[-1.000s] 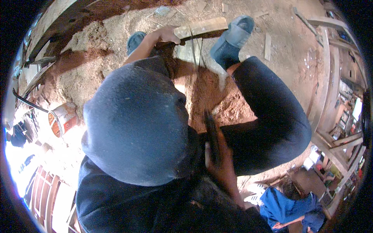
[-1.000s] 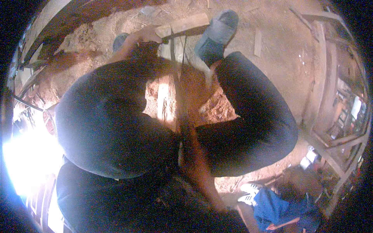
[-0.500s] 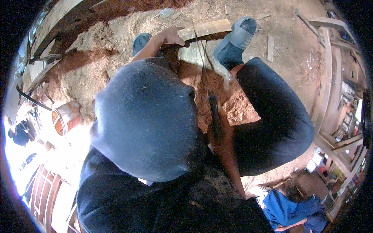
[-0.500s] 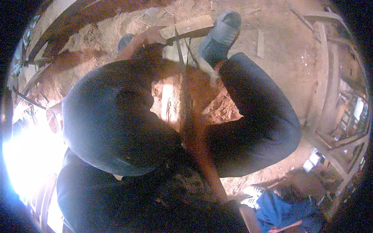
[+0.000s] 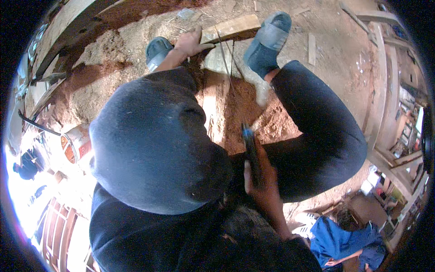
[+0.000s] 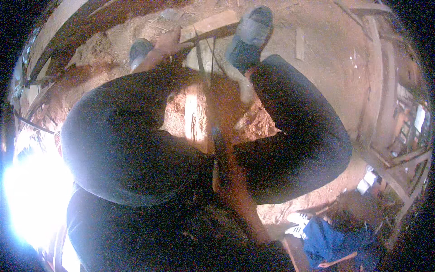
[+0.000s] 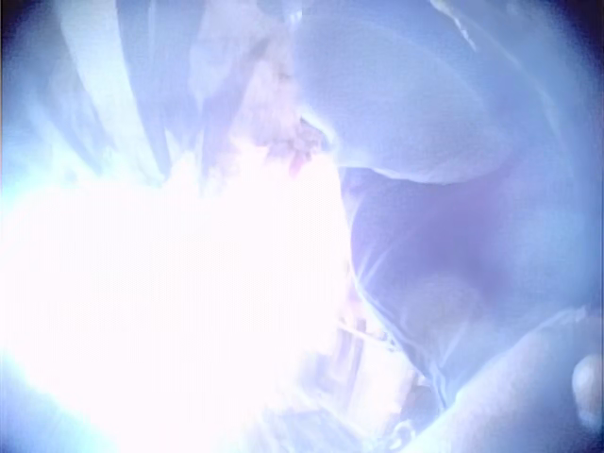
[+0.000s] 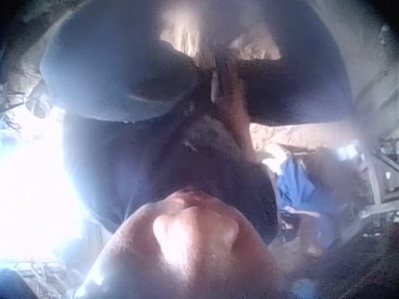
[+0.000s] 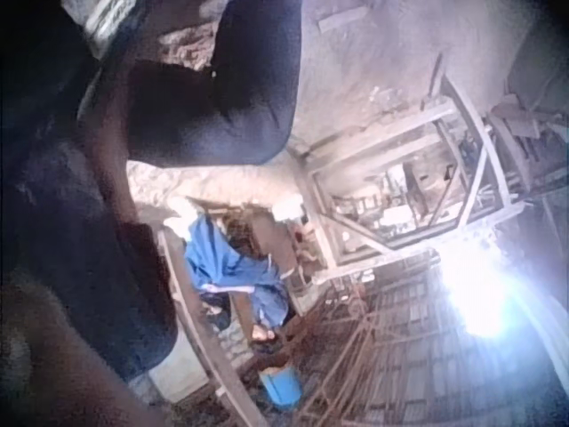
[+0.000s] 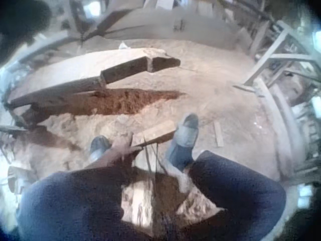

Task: The person sits on the floor and uses a hand saw to cut a small piece of wood held between their legs. They repeatedly saw back and forth along a marked line, generating sawdust. The cut is not completed within the clip.

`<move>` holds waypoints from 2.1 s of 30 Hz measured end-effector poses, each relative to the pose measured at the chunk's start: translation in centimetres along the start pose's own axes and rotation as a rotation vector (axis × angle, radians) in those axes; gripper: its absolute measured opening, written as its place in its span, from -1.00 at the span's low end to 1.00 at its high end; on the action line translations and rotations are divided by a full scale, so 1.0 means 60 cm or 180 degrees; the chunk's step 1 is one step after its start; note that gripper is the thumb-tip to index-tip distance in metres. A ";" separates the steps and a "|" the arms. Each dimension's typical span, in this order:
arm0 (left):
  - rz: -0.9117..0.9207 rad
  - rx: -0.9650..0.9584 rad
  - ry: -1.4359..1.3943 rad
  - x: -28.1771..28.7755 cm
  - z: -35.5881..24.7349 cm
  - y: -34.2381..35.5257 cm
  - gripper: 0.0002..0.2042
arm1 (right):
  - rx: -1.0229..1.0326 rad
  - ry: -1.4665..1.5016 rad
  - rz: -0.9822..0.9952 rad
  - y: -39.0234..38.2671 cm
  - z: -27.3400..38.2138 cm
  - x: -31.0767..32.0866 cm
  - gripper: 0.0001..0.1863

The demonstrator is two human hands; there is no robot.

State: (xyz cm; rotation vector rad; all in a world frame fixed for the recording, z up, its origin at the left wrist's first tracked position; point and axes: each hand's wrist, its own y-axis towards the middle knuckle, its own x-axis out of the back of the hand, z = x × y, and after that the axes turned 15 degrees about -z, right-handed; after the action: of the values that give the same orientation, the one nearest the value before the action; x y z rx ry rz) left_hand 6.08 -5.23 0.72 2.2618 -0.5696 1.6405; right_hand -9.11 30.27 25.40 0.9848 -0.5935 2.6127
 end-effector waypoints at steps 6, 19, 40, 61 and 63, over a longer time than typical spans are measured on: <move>0.0096 -0.0312 -0.0198 0.003 0.015 0.013 -0.22 | 0.0457 0.0439 -0.0203 0.014 -0.009 -0.009 -0.36; 0.1051 -0.0553 -0.1685 -0.021 0.057 0.087 -0.27 | 0.0321 0.0485 -0.0277 0.047 0.015 0.021 -0.39; 0.0719 0.0786 -0.1289 -0.053 0.032 0.100 -0.35 | -0.0066 0.0614 0.0053 0.086 0.046 0.020 -0.38; -0.0012 0.0446 -0.0294 -0.053 0.021 0.052 -0.61 | -0.0331 0.0641 0.0117 0.072 0.010 0.009 -0.36; -0.0287 -0.0140 0.0210 -0.051 0.025 0.056 -0.62 | -0.0171 0.0510 0.0117 0.075 0.002 0.009 -0.35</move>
State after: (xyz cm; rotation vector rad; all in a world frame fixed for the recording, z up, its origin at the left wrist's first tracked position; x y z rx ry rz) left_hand 4.91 -8.43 -2.65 2.1609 -0.4758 1.6360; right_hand -11.21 26.33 24.60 0.7467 -0.6435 2.6605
